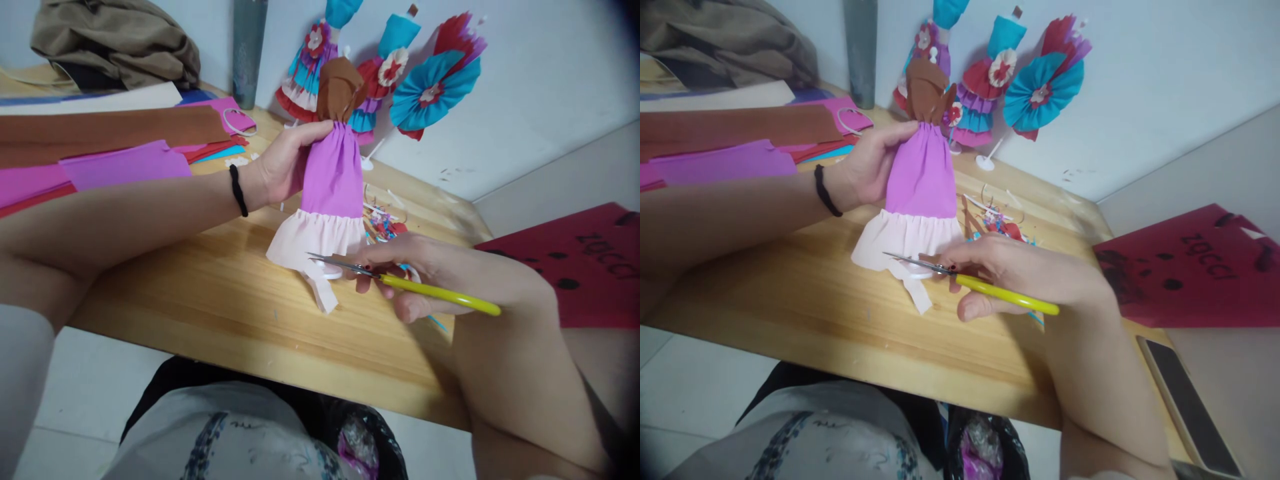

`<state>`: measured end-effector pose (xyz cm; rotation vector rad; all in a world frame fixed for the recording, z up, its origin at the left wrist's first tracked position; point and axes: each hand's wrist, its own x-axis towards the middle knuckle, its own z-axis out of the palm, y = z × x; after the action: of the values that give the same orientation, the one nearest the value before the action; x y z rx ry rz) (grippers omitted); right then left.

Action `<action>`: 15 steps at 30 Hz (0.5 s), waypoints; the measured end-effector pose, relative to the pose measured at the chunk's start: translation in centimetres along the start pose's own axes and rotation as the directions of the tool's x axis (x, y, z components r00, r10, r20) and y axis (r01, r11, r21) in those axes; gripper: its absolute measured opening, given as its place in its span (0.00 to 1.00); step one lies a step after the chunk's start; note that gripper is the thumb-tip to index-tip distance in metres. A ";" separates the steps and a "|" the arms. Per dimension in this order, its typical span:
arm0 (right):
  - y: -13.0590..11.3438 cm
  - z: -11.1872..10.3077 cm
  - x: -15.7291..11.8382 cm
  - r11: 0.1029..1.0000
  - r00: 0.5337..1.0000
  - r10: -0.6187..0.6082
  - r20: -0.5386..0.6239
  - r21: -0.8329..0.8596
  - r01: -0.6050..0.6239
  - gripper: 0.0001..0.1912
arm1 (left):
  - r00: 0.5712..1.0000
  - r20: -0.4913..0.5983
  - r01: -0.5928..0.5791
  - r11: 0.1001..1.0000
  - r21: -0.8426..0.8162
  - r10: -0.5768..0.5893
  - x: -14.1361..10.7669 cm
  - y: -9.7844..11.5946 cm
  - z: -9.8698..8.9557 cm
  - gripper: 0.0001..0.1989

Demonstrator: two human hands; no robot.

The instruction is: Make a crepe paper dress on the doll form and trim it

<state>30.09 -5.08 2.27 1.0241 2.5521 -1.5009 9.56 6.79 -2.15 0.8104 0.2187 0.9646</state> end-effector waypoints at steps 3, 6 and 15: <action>0.1 0.1 0.2 0.999 1.000 -0.020 -0.004 0.034 0.020 0.20 | 0.999 0.038 -0.009 1.000 -0.020 0.010 0.1 -0.1 -0.1 0.20; 0.1 0.2 0.3 0.999 0.999 -0.042 -0.008 0.026 0.043 0.19 | 0.999 0.037 -0.019 1.000 -0.020 0.020 0.1 -0.1 -0.1 0.20; -0.2 0.2 0.6 0.999 0.999 -0.043 -0.008 -0.006 0.043 0.32 | 0.996 -0.089 -0.011 1.000 0.011 0.012 -0.3 0.0 0.7 0.18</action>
<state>29.47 -4.98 2.19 0.9831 2.5992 -1.5008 9.77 6.23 -1.75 0.7800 0.2971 1.0119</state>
